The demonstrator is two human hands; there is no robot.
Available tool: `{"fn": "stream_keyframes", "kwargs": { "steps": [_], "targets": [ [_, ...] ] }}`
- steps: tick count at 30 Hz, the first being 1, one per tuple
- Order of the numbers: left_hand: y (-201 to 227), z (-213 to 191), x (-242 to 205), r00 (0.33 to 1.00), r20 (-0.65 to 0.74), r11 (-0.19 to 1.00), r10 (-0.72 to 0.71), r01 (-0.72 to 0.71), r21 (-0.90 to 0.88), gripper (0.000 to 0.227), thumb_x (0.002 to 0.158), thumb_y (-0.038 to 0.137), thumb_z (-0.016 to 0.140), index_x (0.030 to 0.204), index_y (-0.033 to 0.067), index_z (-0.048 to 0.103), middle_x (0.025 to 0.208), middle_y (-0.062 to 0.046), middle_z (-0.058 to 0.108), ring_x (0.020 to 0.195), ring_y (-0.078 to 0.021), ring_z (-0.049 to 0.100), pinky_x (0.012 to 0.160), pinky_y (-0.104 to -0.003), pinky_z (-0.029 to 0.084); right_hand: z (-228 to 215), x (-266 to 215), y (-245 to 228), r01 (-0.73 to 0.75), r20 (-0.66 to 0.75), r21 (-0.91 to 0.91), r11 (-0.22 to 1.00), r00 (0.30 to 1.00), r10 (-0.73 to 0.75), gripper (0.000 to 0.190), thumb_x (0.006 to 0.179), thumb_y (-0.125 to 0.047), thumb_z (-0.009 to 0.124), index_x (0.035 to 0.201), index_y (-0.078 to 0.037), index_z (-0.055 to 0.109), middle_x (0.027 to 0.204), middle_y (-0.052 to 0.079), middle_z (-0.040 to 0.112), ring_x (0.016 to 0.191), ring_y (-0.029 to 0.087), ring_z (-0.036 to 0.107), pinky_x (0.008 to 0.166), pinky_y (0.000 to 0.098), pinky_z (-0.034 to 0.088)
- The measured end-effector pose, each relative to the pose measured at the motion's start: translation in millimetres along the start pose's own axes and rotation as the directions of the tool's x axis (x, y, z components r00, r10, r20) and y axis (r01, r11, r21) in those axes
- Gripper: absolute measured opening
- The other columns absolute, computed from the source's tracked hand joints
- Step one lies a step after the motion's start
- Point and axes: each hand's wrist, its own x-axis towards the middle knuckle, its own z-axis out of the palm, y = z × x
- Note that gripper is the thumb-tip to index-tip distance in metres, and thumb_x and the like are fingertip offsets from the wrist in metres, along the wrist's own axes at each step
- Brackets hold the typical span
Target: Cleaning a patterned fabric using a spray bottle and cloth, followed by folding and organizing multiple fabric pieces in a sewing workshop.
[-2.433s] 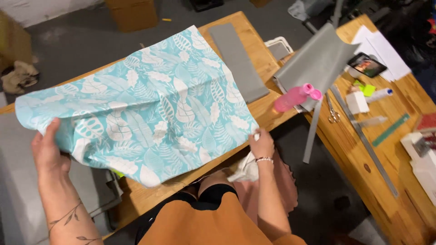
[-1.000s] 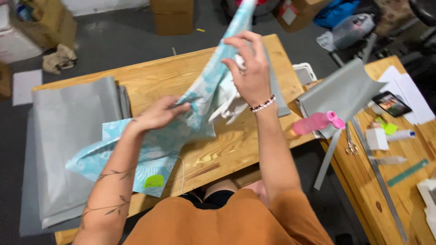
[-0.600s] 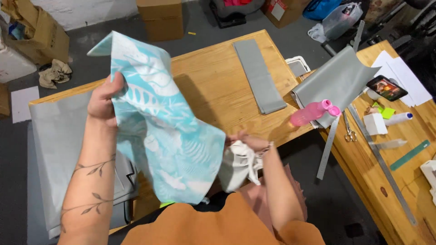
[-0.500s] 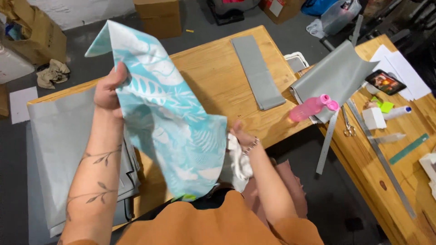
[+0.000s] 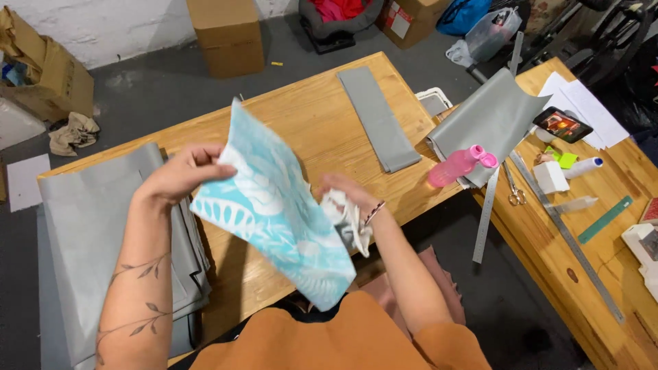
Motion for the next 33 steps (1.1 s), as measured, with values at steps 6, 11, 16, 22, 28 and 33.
{"fn": "stream_keyframes", "kwargs": {
  "steps": [6, 11, 16, 22, 28, 33],
  "targets": [
    [-76, -27, -30, 0.997, 0.069, 0.999, -0.035, 0.036, -0.022, 0.028, 0.069, -0.002, 0.079, 0.063, 0.0089, 0.054, 0.059, 0.007, 0.045, 0.056, -0.0056, 0.047, 0.052, -0.019, 0.037, -6, -6, 116, -0.494, -0.105, -0.506, 0.707, 0.849, 0.518, 0.091, 0.079, -0.079, 0.071, 0.129, -0.003, 0.068, 0.149, 0.034, 0.042, 0.139, 0.045, 0.041, 0.109, 0.0542, 0.039],
    [-150, -31, -54, 0.991, 0.079, 0.862, 0.105, -0.051, -0.504, 0.021, 0.058, -0.014, 0.068, 0.074, -0.0022, 0.064, 0.055, -0.011, 0.058, 0.044, -0.0222, 0.061, 0.049, -0.029, 0.049, 31, -29, 97, -0.554, -0.010, -0.224, 0.802, 0.824, 0.567, 0.094, 0.081, -0.076, 0.069, 0.143, -0.008, 0.052, 0.125, 0.018, 0.046, 0.108, 0.025, 0.044, 0.086, 0.0380, 0.040],
    [-110, -18, -82, 0.975, -0.033, 0.686, 0.218, -0.177, -0.706, 0.048, 0.061, -0.010, 0.060, 0.109, -0.0100, 0.064, 0.097, -0.029, 0.073, 0.089, -0.0353, 0.074, 0.092, -0.041, 0.054, -2, 20, 63, -0.187, -0.126, -0.025, 0.982, 0.975, 0.182, 0.042, 0.099, -0.030, 0.060, 0.126, 0.001, 0.067, 0.125, 0.019, 0.070, 0.113, 0.023, 0.068, 0.100, 0.0356, 0.052],
    [-87, -1, -83, 0.973, -0.137, 0.694, 0.184, -0.228, -0.683, 0.046, 0.066, -0.006, 0.060, 0.112, -0.0077, 0.063, 0.097, -0.027, 0.073, 0.087, -0.0337, 0.074, 0.089, -0.041, 0.055, -70, 65, -60, 0.311, -0.547, -0.586, 0.748, 0.530, -0.648, 0.068, 0.100, -0.032, 0.072, 0.153, -0.008, 0.035, 0.155, 0.019, 0.042, 0.146, 0.029, 0.038, 0.123, 0.0410, 0.030],
    [-62, 19, -69, 0.959, -0.228, 0.707, 0.167, -0.277, -0.651, 0.044, 0.071, -0.001, 0.059, 0.115, -0.0050, 0.061, 0.097, -0.024, 0.072, 0.085, -0.0318, 0.074, 0.085, -0.042, 0.057, -21, 72, -2, 0.229, 0.377, -0.078, 0.970, 0.908, -0.184, 0.066, 0.098, -0.051, 0.053, 0.150, -0.014, 0.037, 0.149, 0.014, 0.048, 0.135, 0.031, 0.052, 0.112, 0.0438, 0.045],
    [-41, 15, -62, 0.932, -0.343, 0.714, 0.122, -0.322, -0.622, 0.041, 0.077, 0.004, 0.059, 0.118, -0.0023, 0.060, 0.097, -0.022, 0.072, 0.083, -0.0300, 0.074, 0.081, -0.042, 0.059, -38, 150, 76, -0.935, 0.929, 0.308, 0.178, 0.336, 0.155, 0.074, 0.104, -0.064, 0.038, 0.115, 0.003, 0.070, 0.113, 0.029, 0.069, 0.101, 0.035, 0.072, 0.085, 0.0403, 0.061]
  ]
}}
